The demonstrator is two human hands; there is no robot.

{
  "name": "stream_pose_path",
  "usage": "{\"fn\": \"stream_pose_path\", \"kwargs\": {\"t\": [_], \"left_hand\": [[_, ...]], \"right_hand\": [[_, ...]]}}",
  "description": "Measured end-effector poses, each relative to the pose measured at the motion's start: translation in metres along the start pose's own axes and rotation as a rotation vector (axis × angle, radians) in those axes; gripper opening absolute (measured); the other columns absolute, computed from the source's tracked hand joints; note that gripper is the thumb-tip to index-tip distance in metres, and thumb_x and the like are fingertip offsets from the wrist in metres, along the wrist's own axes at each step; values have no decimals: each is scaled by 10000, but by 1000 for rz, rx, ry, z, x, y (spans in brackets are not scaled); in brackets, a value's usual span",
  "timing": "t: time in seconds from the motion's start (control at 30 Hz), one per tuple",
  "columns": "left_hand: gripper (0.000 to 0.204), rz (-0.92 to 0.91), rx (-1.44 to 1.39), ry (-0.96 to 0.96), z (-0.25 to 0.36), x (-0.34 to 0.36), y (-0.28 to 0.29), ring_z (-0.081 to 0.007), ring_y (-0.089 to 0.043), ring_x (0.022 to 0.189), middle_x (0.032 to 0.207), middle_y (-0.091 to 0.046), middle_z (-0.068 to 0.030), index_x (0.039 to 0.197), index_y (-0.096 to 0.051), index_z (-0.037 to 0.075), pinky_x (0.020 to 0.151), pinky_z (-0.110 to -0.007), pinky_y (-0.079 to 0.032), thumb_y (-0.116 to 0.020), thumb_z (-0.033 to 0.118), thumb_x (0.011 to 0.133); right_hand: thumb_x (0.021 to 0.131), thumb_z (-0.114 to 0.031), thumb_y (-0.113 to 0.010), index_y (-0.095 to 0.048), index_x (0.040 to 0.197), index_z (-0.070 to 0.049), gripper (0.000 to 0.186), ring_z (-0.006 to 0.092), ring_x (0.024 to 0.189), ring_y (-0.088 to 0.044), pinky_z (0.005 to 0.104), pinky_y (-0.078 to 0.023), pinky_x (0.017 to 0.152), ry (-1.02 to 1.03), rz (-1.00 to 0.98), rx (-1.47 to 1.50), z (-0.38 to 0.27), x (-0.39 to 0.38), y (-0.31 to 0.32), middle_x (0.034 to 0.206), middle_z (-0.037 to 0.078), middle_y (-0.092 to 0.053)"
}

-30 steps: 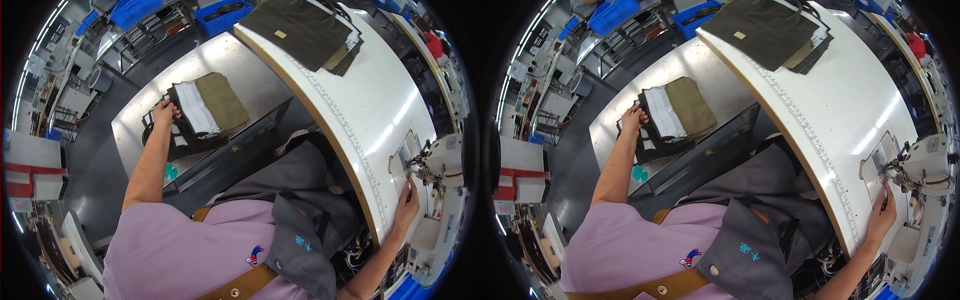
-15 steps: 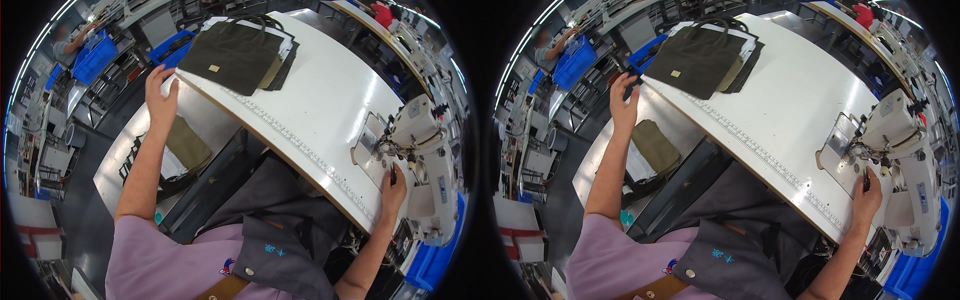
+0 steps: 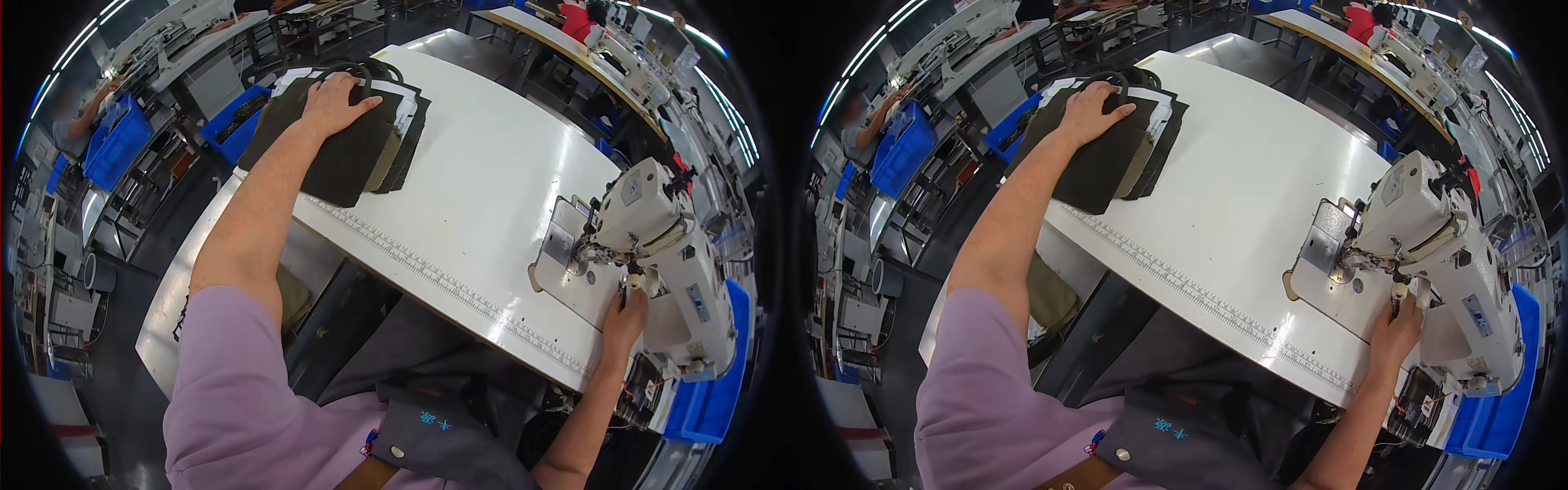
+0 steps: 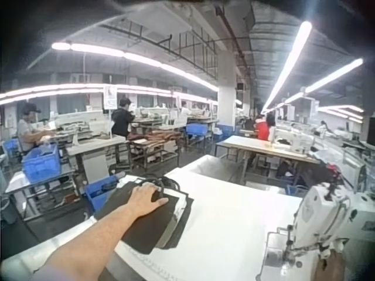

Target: Sewing and trimming fabric bags using an industrial sewing machine.

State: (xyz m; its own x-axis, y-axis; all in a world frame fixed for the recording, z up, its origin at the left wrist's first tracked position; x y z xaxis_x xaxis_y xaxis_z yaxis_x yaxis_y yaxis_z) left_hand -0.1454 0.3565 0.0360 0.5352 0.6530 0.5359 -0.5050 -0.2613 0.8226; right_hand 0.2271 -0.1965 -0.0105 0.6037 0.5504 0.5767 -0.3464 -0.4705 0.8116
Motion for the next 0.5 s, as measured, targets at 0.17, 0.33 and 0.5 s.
{"fn": "stream_pose_path", "kwargs": {"t": [0.17,0.33,0.5], "left_hand": [[753,-8,89,-88,13,12,5,-270,-612,1149,1087,-663,-69,1021,-706,75,1114,-498,-339,-626,797,823],[658,267,-68,21,7,10,23,-209,-590,865,744,-611,-2,614,-620,96,908,-426,-341,-737,720,789],[587,640,-523,-111,18,-16,99,-225,-332,423,459,-368,-85,513,-499,43,568,-371,-332,-725,348,961]], "right_hand": [[937,-120,-653,-648,1249,22,343,447,1069,-610,509,-467,930,83,-15,61,-20,9,11,1235,263,-631],[912,-34,-635,-712,1165,-16,265,394,1053,-656,465,-510,902,129,1,93,-40,13,20,1138,219,-671],[904,-2,-640,-731,1085,-7,203,315,750,-639,405,-480,689,156,15,235,-53,11,33,948,156,-681]]}}
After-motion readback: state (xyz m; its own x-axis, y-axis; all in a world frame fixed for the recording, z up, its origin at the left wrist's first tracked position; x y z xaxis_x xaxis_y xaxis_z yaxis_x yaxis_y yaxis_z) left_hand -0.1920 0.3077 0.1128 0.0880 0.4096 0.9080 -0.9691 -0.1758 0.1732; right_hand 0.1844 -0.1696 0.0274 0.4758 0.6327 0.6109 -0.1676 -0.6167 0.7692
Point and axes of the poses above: each hand's wrist, its own x-axis towards the middle knuckle, its own y-axis out of the back of the hand, z = x × y, the point moved 6 cm from there along x, towards the middle knuckle
